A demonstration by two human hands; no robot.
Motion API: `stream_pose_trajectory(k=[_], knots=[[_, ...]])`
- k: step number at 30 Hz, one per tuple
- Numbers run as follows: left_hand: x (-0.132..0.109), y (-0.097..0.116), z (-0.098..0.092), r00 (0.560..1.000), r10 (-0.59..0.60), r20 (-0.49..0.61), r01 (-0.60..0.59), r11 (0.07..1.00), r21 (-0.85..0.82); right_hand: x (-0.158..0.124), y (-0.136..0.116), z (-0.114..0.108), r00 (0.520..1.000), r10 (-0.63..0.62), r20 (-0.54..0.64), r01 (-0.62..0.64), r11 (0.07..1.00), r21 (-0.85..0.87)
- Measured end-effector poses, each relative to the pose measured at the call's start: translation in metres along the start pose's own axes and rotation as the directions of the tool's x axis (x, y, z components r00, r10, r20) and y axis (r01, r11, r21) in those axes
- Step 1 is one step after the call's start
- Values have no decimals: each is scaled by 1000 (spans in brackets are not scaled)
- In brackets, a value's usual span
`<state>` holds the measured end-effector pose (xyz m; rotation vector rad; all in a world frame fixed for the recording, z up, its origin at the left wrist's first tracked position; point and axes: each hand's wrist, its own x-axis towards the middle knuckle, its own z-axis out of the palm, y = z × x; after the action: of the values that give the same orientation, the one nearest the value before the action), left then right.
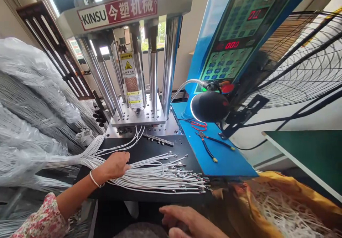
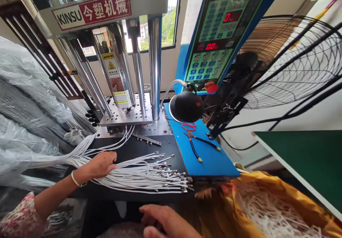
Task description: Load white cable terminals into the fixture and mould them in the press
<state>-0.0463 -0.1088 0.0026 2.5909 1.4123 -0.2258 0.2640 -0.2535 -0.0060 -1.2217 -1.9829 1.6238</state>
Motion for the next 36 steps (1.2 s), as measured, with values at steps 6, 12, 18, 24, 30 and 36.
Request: stream_pose_trajectory(k=[6, 12, 18, 24, 30, 36], knots=[[-3, -10, 7, 989, 99, -106, -123, 959, -256, 22, 12, 2, 995, 11, -101, -13, 1000, -13], [8, -22, 11, 986, -167, 10, 100, 537, -837, 54, -24, 10, 982, -116, -147, 108, 992, -59], [9, -19, 13, 984, -176, 27, 99, 410, -907, 133, -31, 30, 783, -520, -341, 373, 832, -411], [-3, -22, -4, 960, -204, -194, -39, 586, -809, 150, 4, 18, 804, -489, -339, 63, 637, -768], [23, 0, -33, 969, -85, -231, -129, 626, -769, 122, -14, 12, 809, -181, -559, 168, 983, -75], [25, 53, -11, 986, 43, 159, 148, 192, -970, 149, -48, 16, 860, 119, -497, 444, 307, 842]])
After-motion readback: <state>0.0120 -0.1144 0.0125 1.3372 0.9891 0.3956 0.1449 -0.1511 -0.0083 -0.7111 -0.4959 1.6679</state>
